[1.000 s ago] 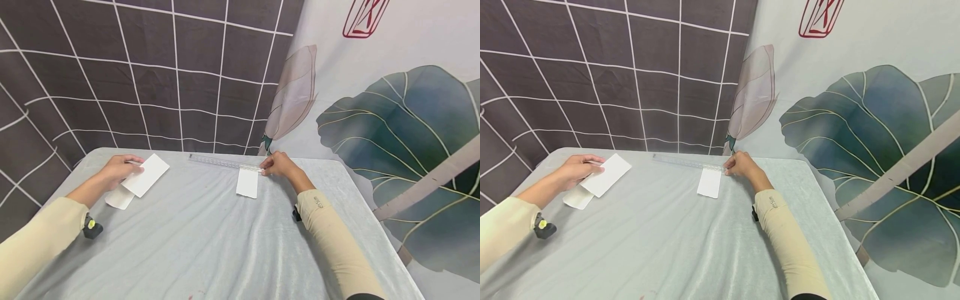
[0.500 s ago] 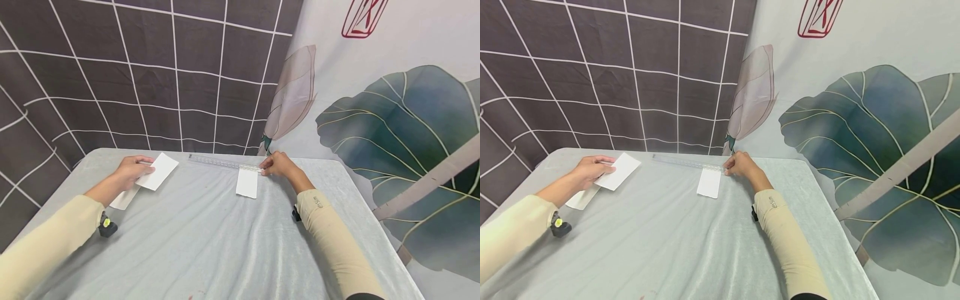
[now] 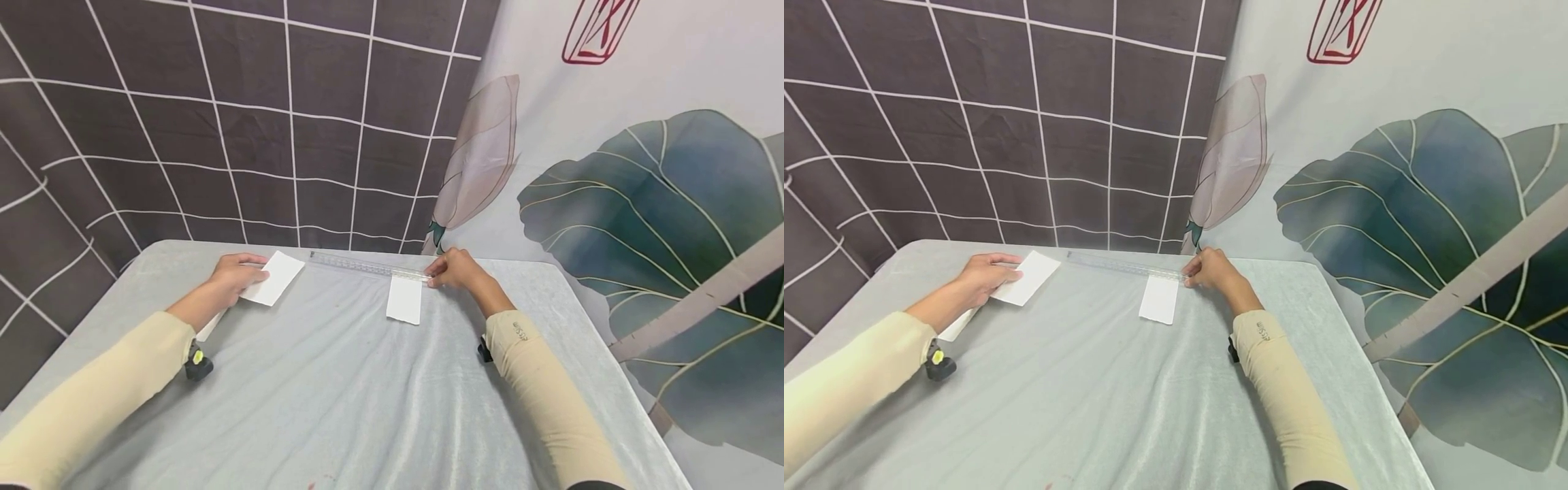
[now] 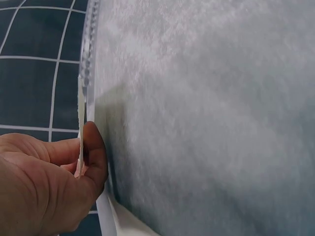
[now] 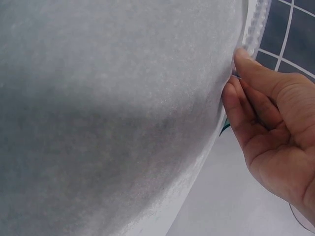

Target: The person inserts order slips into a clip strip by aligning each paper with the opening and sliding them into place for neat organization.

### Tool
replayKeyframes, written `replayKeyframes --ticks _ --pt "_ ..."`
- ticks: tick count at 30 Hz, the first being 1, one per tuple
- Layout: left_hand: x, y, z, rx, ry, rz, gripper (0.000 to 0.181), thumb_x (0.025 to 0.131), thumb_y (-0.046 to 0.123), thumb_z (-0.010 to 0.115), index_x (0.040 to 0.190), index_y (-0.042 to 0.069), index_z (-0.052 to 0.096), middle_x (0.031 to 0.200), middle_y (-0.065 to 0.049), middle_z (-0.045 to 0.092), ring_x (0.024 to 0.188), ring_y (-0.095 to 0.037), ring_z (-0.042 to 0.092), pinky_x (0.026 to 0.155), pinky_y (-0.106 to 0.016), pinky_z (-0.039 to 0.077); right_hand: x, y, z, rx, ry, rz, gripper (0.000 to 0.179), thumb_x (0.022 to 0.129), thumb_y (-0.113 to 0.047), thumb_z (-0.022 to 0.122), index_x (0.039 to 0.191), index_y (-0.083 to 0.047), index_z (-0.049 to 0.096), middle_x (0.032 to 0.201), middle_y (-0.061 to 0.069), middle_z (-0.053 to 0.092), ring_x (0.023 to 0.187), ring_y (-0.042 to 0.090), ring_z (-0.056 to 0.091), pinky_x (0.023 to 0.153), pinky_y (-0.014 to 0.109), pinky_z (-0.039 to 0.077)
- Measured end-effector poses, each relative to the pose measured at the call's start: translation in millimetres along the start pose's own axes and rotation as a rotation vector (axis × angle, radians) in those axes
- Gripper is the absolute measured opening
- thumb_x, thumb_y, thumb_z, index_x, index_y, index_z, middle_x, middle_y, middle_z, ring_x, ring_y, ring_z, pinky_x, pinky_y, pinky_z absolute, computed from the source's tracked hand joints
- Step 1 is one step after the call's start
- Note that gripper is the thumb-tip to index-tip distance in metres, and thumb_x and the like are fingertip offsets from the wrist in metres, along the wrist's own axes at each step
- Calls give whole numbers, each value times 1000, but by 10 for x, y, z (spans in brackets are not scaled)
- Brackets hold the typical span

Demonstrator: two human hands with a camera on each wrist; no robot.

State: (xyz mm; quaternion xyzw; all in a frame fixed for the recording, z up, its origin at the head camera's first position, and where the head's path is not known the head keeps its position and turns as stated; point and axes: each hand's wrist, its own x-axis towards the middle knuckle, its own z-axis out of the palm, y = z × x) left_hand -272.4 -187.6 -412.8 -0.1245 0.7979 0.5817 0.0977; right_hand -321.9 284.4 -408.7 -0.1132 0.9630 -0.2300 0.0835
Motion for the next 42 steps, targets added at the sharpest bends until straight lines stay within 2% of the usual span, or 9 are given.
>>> replayKeyframes --ticks 8,18,23,29,36,42 --pt "28 17 165 64 5 -12 57 104 0 71 159 -4 57 126 -14 66 78 -5 63 69 -18 59 -10 -9 -7 2 1 12 29 92 -15 96 119 -6 88 117 14 87 102 25 78 88 35 64" --pt "59 30 289 -17 -21 -33 54 102 -2 72 155 -7 59 121 -12 66 81 -7 65 71 -18 61 -4 -20 -2 12 1 15 29 91 -14 96 119 -7 89 117 13 87 100 23 77 86 32 62" --pt "70 42 346 -78 -23 -43 48 99 -5 75 146 -8 65 109 -9 68 78 -9 67 69 -20 62 -6 -12 -4 10 2 4 29 91 -13 96 118 -6 89 116 13 87 100 23 78 86 31 63" --pt "66 94 411 -45 -22 -52 55 103 -2 74 156 -5 59 130 -17 70 80 -6 65 71 -17 61 -2 4 -7 9 -2 -4 28 91 -12 95 118 -5 88 115 14 87 97 22 77 81 28 61" --pt "67 116 470 -73 -28 -39 55 102 -4 73 155 -8 58 104 -7 71 73 -4 64 65 -17 60 -1 -2 2 12 -3 -2 28 91 -12 95 118 -5 88 115 14 87 98 23 79 83 28 62" --pt "125 107 515 -68 -27 -41 56 101 -4 76 154 -7 60 106 -4 71 75 -4 64 67 -16 59 -7 -17 -4 11 -4 17 28 92 -13 95 119 -6 88 117 14 87 101 24 78 87 32 63"
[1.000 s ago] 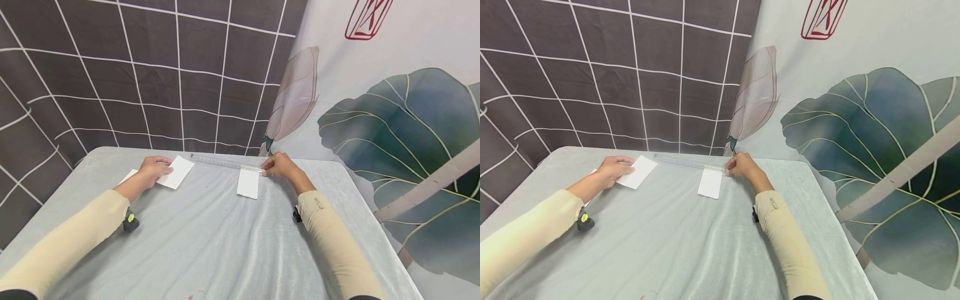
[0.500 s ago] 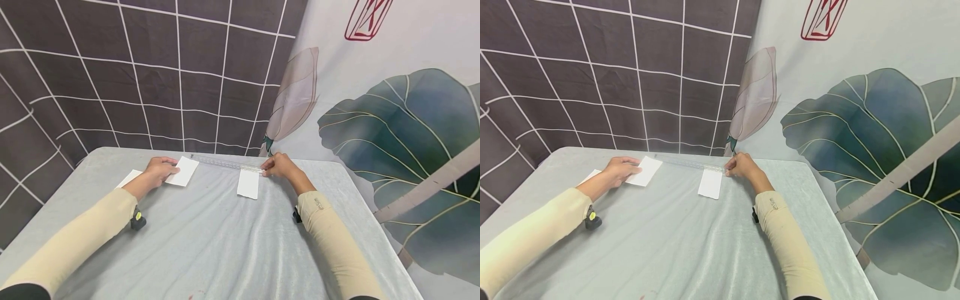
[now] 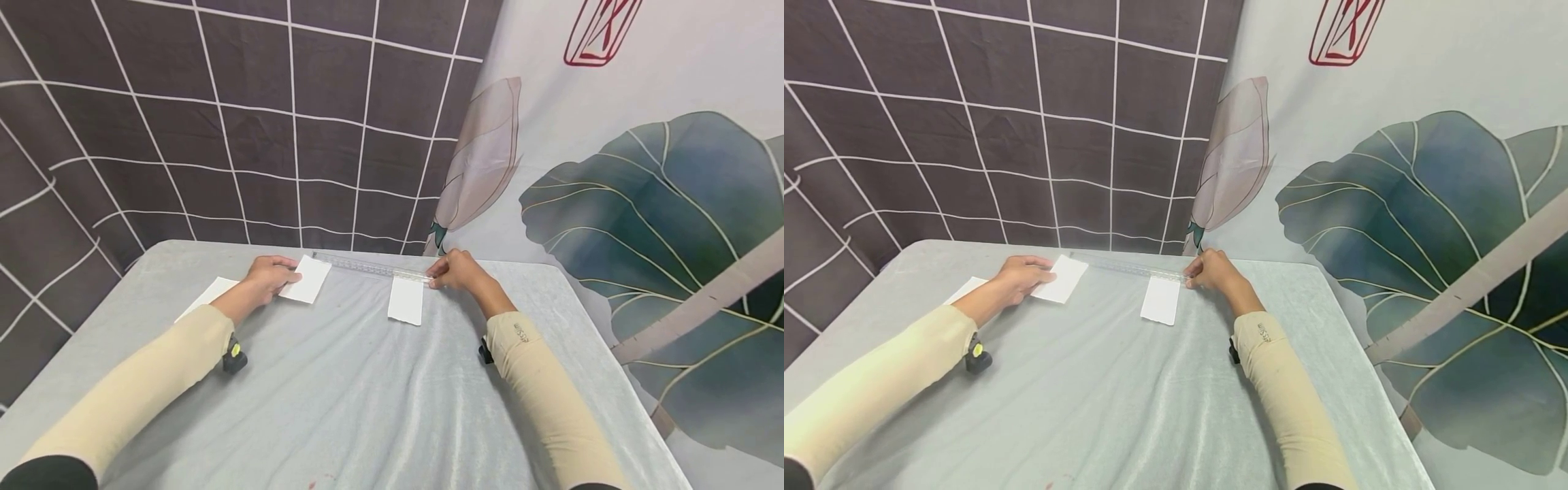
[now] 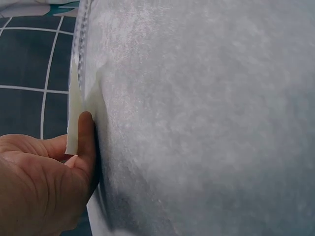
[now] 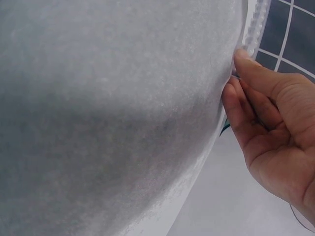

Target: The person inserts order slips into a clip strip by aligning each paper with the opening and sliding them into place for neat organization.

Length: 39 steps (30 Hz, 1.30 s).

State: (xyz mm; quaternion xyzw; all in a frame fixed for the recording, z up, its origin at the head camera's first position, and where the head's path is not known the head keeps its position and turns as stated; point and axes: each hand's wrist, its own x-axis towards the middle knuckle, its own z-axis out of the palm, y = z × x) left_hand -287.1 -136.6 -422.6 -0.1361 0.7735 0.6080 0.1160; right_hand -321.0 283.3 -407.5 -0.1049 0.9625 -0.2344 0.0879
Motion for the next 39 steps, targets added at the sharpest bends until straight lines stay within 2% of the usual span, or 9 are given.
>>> replayKeyframes --ticks 11,13,16,19,21,29,32,36,39 --pt "59 8 73 -44 -24 -1 56 101 -5 75 154 -9 59 68 12 56 61 0 51 60 -14 50 6 -19 19 1 -11 3 28 93 -13 95 119 -6 88 117 14 87 101 23 79 86 31 64" --pt "58 10 82 -38 -29 1 55 102 -5 75 154 -9 59 75 7 62 62 0 52 61 -14 52 7 -16 21 -6 -9 -3 28 92 -13 95 119 -6 88 115 13 87 100 23 79 85 31 64" --pt "42 22 98 -7 -41 0 54 104 -3 73 156 -8 58 114 -15 78 77 -4 62 72 -15 61 13 -12 21 -25 -3 -23 29 92 -14 95 119 -6 88 113 13 88 97 22 79 83 30 63" --pt "29 30 115 25 -53 -9 53 106 -1 72 157 -7 58 154 -28 65 91 -8 67 82 -18 66 21 -6 18 -38 2 -38 29 91 -14 96 118 -6 88 110 12 88 94 21 79 83 29 63" --pt "30 36 127 24 -57 -17 53 106 0 72 157 -6 58 153 -26 66 91 -8 67 81 -17 66 29 1 17 -39 1 -40 29 91 -14 96 118 -6 88 110 12 88 94 21 78 83 29 62" --pt "63 57 161 8 -80 -20 54 106 1 73 157 -7 58 107 -1 69 79 -2 61 71 -13 59 52 4 14 -33 6 -33 30 90 -15 98 117 -7 89 110 11 88 95 20 79 83 29 62" --pt "89 50 181 -2 -97 -18 55 106 1 73 158 -7 58 110 -2 70 80 -2 61 72 -13 60 42 2 9 -32 7 -33 30 90 -15 97 117 -7 89 111 12 88 97 22 80 87 33 65" --pt "113 48 215 -13 -122 -12 57 106 0 72 160 -6 56 140 -19 71 85 -2 64 76 -13 62 33 9 0 -34 8 -23 29 90 -15 97 117 -7 89 112 12 88 99 23 80 90 37 66" --pt "99 61 235 -13 -133 -9 58 106 0 72 161 -6 55 147 -22 68 87 -3 64 77 -13 61 37 25 -2 -37 4 -13 29 90 -15 97 118 -8 89 112 11 88 98 22 79 89 36 65"
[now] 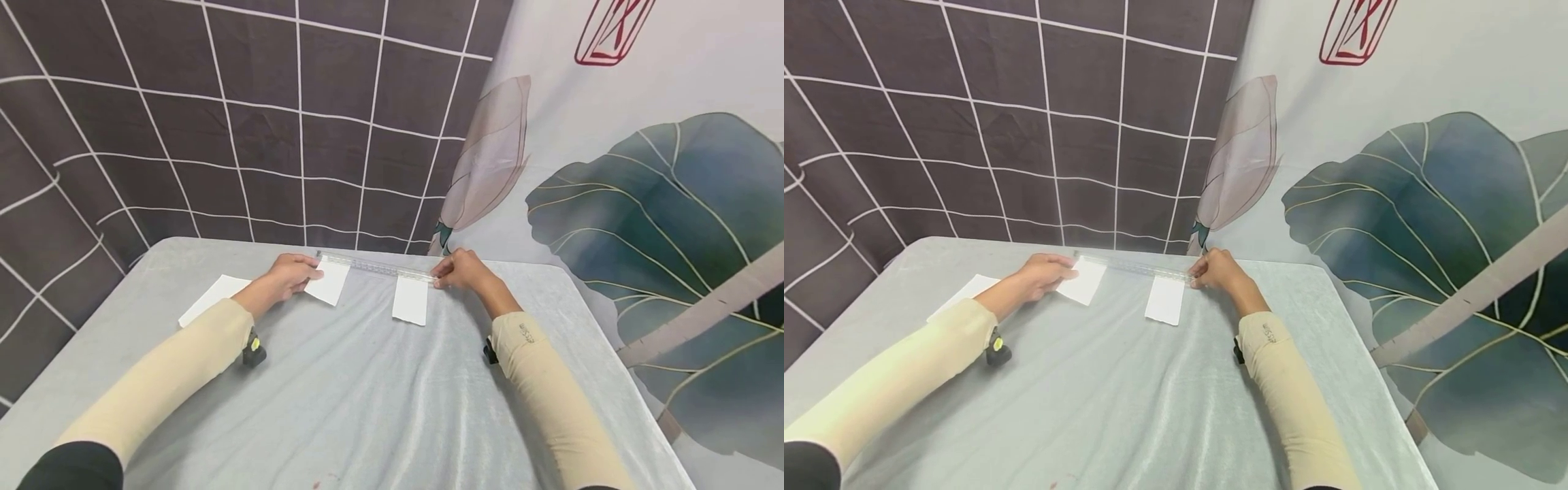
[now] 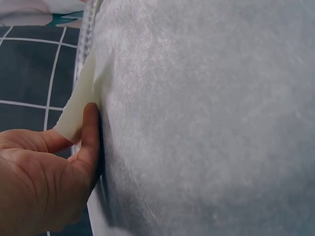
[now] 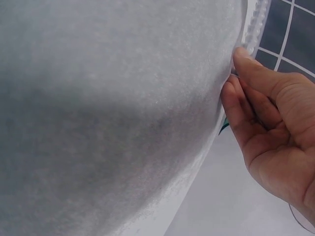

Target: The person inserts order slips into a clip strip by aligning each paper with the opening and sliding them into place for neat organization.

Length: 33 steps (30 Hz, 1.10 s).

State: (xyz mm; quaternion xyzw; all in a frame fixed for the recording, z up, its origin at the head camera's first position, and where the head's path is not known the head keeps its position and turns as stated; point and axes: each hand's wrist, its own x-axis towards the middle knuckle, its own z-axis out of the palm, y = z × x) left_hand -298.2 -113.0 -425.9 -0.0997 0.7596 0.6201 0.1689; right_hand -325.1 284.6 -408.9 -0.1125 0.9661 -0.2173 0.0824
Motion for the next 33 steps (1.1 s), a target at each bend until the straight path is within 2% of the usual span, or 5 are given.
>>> replayKeyframes --ticks 3,13,18,23,33 --pt "-11 11 -1 3 -4 -2 57 106 1 72 161 -5 55 137 -15 70 87 -4 63 76 -13 61 22 -2 0 -8 -2 -2 29 90 -15 97 117 -8 89 110 11 88 95 21 78 87 34 64" --pt "-13 10 -4 -17 -5 -17 57 106 1 72 161 -3 56 131 -12 71 84 -4 61 73 -14 58 17 -27 10 -3 -11 -12 28 91 -15 97 116 -7 89 110 12 88 96 22 80 85 33 64" --pt "-15 23 25 -37 -11 -14 56 106 -1 70 160 -5 54 160 -25 61 100 -11 66 93 -22 67 25 -35 10 -6 -4 -5 27 91 -14 96 115 -6 89 111 13 88 98 24 81 87 34 65" --pt "-55 53 50 -30 1 -17 55 106 -3 68 160 -5 54 166 -28 56 124 -25 69 117 -36 63 27 -22 9 -3 2 -17 27 90 -13 97 115 -5 89 109 13 88 96 22 80 85 33 65" --pt "-57 55 65 -19 -16 -24 58 107 0 69 162 -2 53 171 -25 53 149 -36 62 127 -44 56 17 -38 -2 0 8 -12 27 89 -12 97 114 -5 89 107 13 88 92 20 78 78 25 58"
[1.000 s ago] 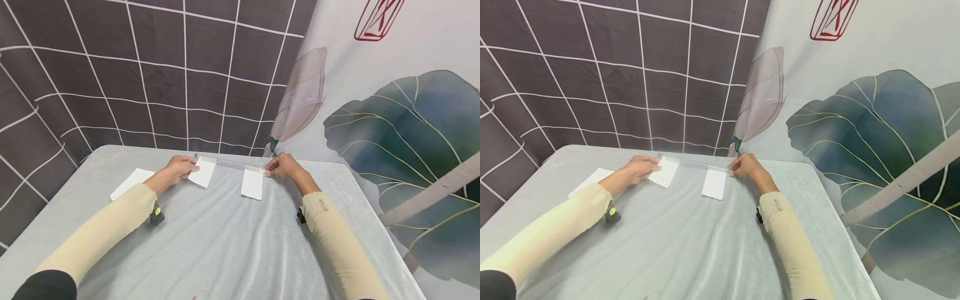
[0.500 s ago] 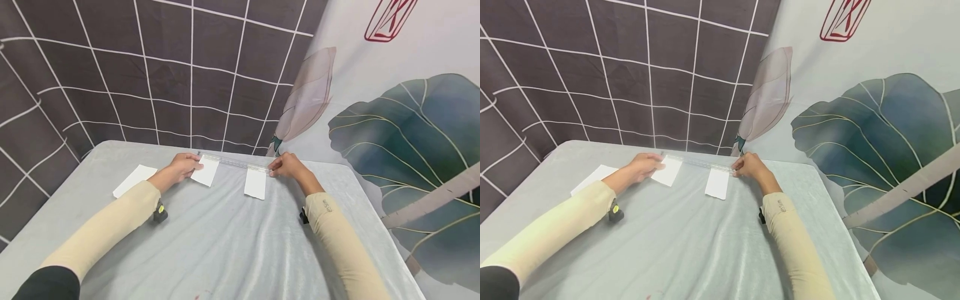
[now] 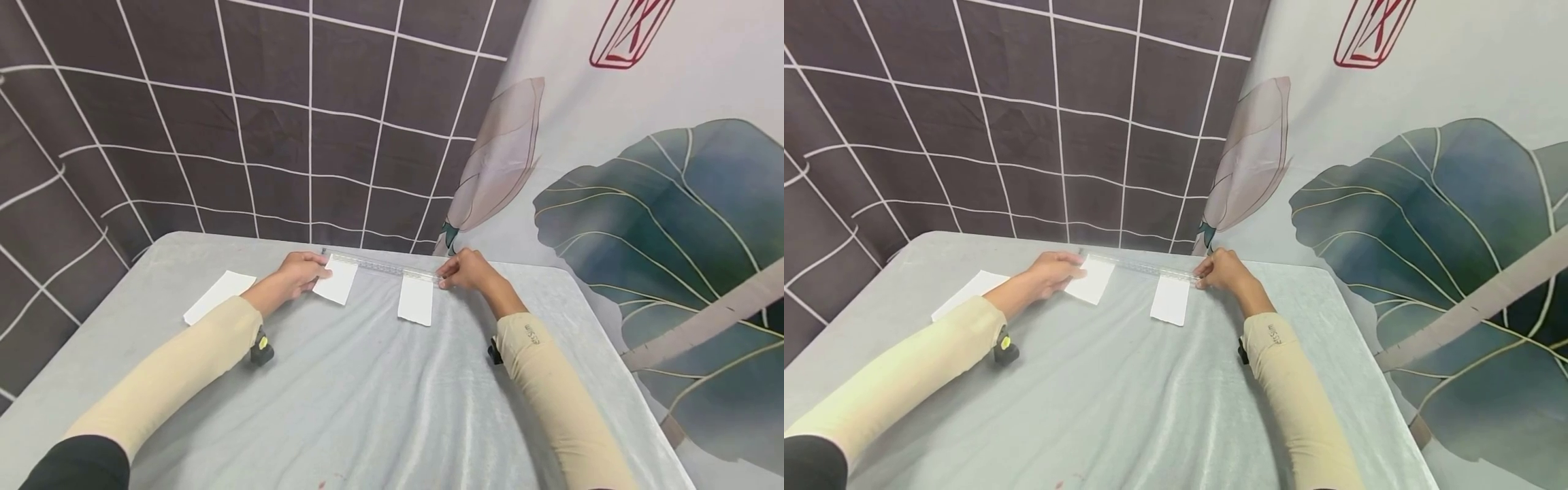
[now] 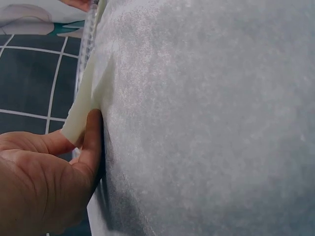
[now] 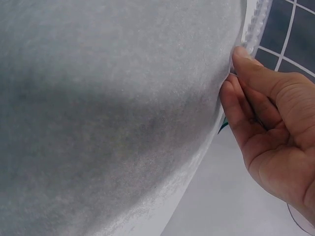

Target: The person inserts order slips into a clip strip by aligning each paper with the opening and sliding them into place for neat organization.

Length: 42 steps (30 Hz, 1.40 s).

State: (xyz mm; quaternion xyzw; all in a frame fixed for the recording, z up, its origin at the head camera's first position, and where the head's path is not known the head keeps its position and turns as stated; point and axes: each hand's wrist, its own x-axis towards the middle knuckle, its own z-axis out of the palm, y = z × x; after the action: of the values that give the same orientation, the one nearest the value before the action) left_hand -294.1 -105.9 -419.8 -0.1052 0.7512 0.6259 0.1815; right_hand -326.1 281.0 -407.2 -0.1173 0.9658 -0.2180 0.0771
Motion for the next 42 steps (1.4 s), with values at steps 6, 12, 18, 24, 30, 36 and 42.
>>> replayKeyframes --ticks 6,12,18,24,30,36,42 --pt "60 -34 49 -28 -35 -4 61 107 -2 68 165 -2 51 172 -26 51 156 -40 56 130 -47 52 8 2 4 2 -16 1 28 90 -13 97 115 -6 89 108 12 88 93 19 79 80 25 59" --pt "71 -8 103 -32 -57 0 62 107 -3 68 166 -3 50 173 -26 49 159 -42 53 131 -47 52 0 -15 -14 -9 -12 17 28 90 -14 97 116 -6 89 109 13 88 96 22 80 88 35 65" --pt "93 19 164 -45 -87 7 62 107 -5 67 166 -4 49 172 -28 50 158 -42 54 130 -48 53 -9 -28 -29 -14 -10 27 29 91 -14 97 117 -5 89 110 14 88 97 24 79 88 36 65" --pt "91 14 235 -59 -128 11 63 107 -7 64 167 -5 46 171 -31 49 157 -44 54 129 -49 53 -15 -21 -25 -14 -9 25 28 90 -13 97 116 -5 89 109 14 88 96 23 79 86 35 64" --pt "75 24 287 -65 -160 10 64 106 -9 64 167 -6 45 171 -31 49 157 -45 54 128 -50 54 -8 -33 -29 -15 -15 21 28 90 -13 97 116 -4 89 109 14 88 95 22 80 87 36 65" --pt "94 28 327 -54 -201 4 65 106 -9 64 168 -5 44 167 -31 52 148 -42 62 125 -49 57 4 -16 -23 -17 -13 17 28 90 -13 97 115 -5 89 107 13 88 92 19 78 82 29 62" --pt "108 30 357 -57 -225 -3 67 106 -10 63 169 -4 42 167 -31 52 147 -40 63 125 -49 57 2 -19 -23 -11 -13 19 28 90 -13 97 116 -6 89 107 12 88 90 17 76 78 25 58"
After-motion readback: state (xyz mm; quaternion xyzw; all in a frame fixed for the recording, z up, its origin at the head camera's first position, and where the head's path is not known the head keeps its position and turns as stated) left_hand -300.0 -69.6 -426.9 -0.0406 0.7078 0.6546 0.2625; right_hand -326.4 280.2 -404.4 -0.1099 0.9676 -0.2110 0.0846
